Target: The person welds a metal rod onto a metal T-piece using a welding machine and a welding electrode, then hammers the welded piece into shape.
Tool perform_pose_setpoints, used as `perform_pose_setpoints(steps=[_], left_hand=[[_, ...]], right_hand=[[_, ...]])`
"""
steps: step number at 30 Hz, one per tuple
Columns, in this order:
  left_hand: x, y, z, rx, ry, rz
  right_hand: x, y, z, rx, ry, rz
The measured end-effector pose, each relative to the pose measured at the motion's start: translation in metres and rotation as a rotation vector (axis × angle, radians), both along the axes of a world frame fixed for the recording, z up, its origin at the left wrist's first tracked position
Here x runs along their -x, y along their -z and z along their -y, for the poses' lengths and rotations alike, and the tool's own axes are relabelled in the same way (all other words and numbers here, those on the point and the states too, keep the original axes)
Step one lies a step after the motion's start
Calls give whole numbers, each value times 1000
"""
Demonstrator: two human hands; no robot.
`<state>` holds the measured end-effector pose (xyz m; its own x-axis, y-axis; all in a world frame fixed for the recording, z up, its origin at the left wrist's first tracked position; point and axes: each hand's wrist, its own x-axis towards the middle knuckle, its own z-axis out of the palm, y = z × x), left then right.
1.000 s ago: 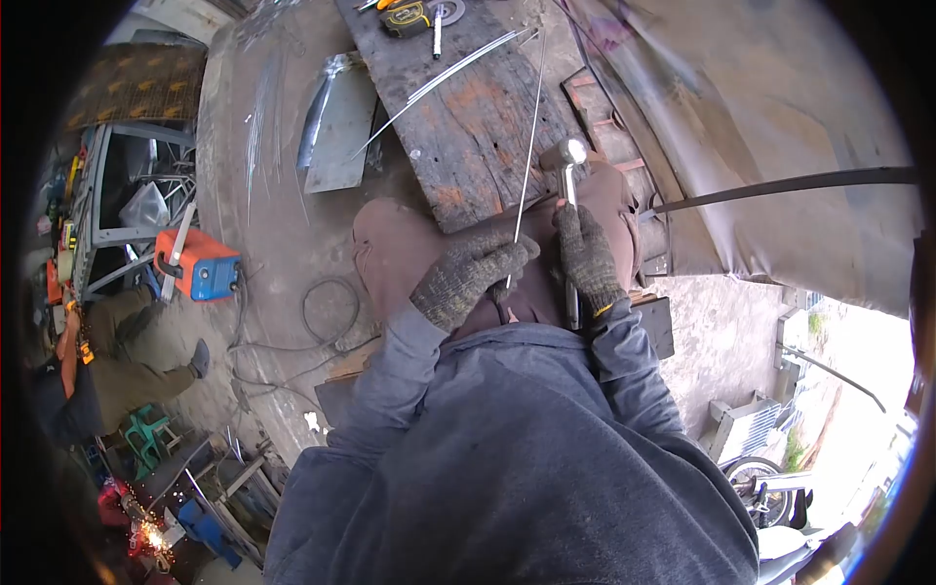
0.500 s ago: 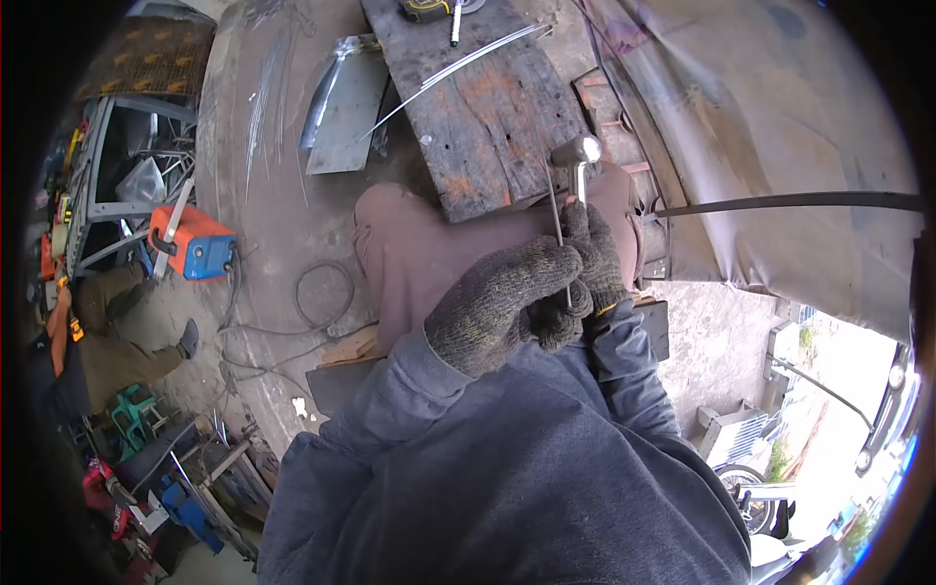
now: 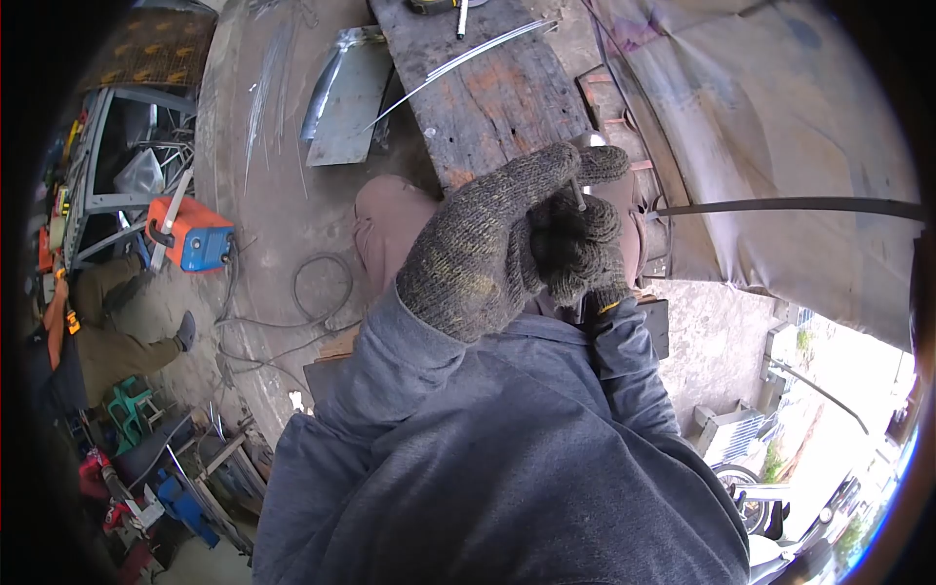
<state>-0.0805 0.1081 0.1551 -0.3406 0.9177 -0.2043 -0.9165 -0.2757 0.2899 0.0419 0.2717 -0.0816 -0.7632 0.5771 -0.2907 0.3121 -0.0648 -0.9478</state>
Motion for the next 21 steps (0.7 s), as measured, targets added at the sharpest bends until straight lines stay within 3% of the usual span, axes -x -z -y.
perform_pose_setpoints(steps=[4, 6, 9, 15, 21], left_hand=[[2, -8, -3, 19, -40, 29], [6, -4, -3, -72, 10, 59], [1, -4, -6, 35, -123, 147], [0, -5, -9, 46, -39, 91], [-14, -1, -2, 186, -10, 182]], right_hand=[[1, 1, -6, -112, -76, 144], [2, 6, -3, -246, -85, -7], [2, -15, 2, -132, -17, -78], [11, -68, 8, -128, -23, 70], [-3, -4, 2, -80, -4, -31]])
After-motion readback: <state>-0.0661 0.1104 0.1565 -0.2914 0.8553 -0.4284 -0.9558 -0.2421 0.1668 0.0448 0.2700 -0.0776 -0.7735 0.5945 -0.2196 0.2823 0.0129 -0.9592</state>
